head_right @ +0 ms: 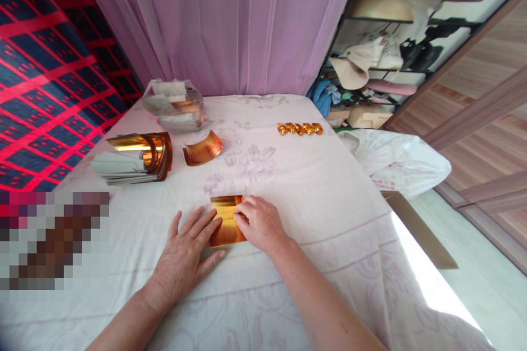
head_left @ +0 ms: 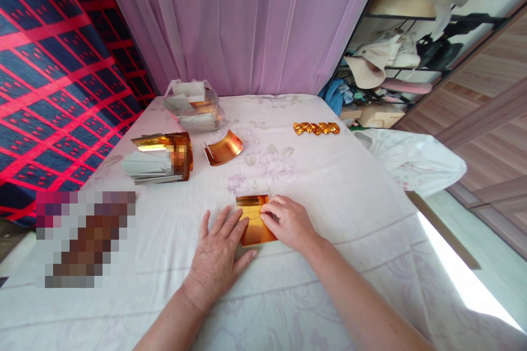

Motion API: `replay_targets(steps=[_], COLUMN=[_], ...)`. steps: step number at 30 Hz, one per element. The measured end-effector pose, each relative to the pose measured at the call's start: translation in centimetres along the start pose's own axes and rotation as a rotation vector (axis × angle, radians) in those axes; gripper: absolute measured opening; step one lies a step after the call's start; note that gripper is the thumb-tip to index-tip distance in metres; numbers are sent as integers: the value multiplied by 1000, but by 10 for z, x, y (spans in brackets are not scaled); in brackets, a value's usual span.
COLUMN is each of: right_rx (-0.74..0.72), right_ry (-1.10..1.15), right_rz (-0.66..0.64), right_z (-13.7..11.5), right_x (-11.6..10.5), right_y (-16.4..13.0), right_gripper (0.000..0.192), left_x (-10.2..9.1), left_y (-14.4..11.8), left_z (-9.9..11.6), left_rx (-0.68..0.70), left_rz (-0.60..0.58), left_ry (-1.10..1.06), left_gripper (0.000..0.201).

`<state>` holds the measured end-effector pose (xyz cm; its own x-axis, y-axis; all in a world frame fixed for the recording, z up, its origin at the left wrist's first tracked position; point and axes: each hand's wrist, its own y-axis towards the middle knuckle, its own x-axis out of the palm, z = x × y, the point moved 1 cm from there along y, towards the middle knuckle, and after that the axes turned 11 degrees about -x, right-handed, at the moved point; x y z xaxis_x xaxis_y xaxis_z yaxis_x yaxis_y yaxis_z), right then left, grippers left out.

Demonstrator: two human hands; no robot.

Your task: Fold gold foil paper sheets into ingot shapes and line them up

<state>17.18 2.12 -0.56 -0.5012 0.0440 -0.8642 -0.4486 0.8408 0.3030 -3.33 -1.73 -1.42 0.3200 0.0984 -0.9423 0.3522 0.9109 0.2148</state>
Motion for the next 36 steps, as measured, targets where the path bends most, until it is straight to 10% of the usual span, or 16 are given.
replay_targets(steps=[23, 36], right_rx=[-79, -124], right_ry=[368, 356], right_rz=[-377, -183], right_z=[9, 15], right_x=[-42, -25], right_y=[-3, 0], right_gripper=[34, 10], left_x=[-4, -4], left_y=[5, 4], left_z=[-2, -3], left_rx=[-64, -60], left_rz=[-46, -68], left_ry=[-65, -58], left_gripper=[39, 38])
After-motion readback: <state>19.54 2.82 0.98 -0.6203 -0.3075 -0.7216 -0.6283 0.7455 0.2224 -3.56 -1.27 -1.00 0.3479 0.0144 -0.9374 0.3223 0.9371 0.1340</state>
